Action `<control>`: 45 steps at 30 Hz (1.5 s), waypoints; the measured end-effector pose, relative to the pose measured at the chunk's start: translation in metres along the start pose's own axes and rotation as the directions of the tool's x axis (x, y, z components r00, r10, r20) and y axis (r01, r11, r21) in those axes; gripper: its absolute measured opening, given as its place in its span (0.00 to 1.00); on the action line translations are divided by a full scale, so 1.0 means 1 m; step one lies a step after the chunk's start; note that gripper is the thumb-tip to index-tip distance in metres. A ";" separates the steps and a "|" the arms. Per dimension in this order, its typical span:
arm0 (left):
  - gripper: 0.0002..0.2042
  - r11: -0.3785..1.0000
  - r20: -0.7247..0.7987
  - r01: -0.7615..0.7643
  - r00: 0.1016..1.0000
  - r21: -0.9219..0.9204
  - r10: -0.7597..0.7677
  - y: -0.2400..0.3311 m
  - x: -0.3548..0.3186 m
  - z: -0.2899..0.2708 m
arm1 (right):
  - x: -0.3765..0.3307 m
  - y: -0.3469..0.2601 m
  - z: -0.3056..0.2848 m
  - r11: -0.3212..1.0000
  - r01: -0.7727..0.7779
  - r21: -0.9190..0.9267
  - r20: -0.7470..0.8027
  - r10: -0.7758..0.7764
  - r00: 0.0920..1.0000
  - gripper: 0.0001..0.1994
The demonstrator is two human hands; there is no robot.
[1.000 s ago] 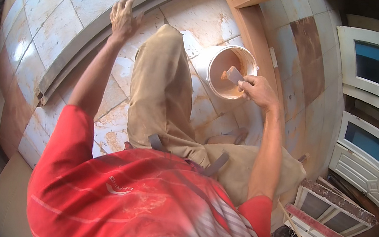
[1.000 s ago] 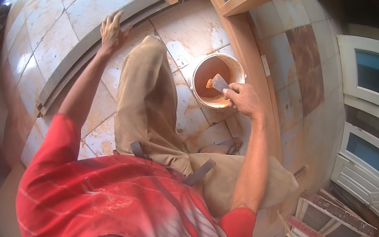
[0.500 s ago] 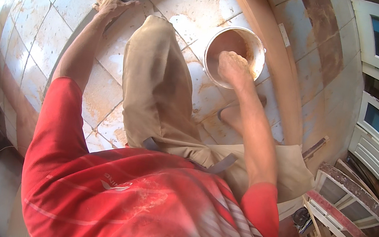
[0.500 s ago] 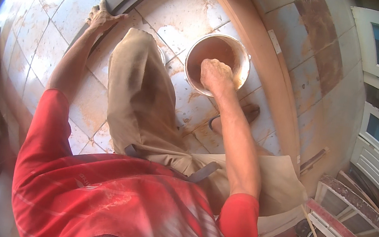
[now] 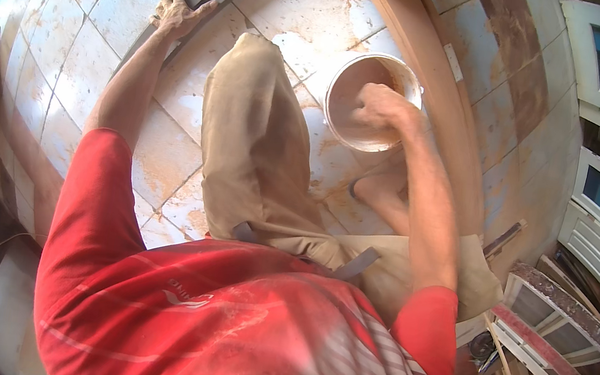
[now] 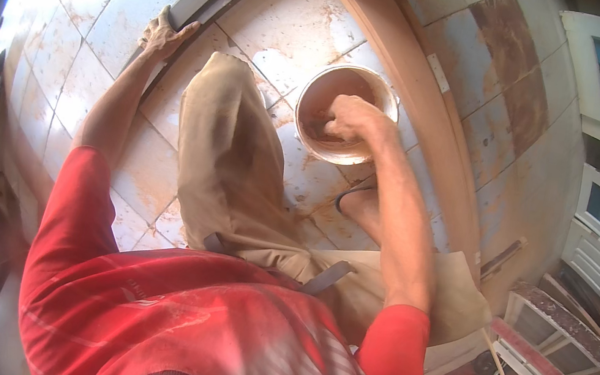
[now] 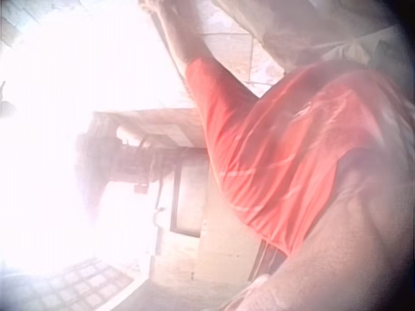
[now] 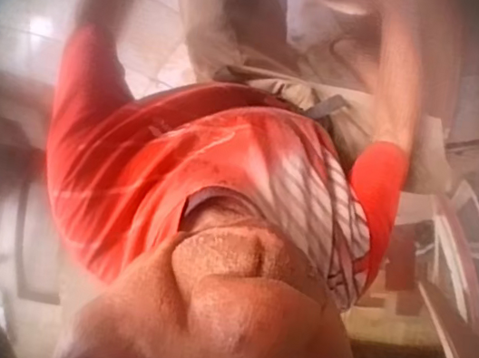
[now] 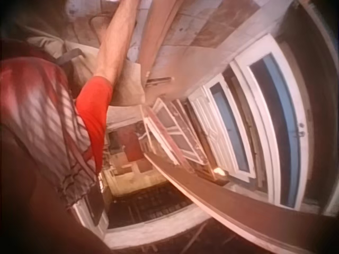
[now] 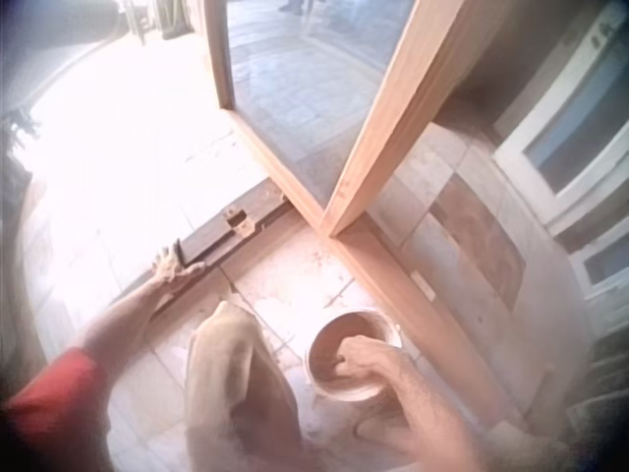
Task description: The person applies putty to a wooden frame using a putty knife. They dip the knife into a bucket of putty and then smooth it along the wooden frame.
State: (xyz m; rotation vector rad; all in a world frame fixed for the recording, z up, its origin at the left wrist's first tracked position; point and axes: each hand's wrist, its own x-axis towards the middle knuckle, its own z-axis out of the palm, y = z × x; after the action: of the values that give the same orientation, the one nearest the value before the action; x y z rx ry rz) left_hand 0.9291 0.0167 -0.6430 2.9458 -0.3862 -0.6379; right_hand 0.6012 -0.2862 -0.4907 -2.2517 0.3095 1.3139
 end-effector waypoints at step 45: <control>0.62 0.996 0.081 0.018 0.997 -0.086 -0.011 0.038 0.011 -0.043 | -0.022 0.059 0.040 0.973 0.211 0.091 -0.396 -0.159 0.904 0.22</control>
State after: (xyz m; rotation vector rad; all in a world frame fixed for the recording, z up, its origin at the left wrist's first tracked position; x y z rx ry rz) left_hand 0.9478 -0.0206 -0.6027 2.8497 -0.3360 -0.7568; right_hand 0.5351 -0.3160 -0.5063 -2.3494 0.2999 0.7231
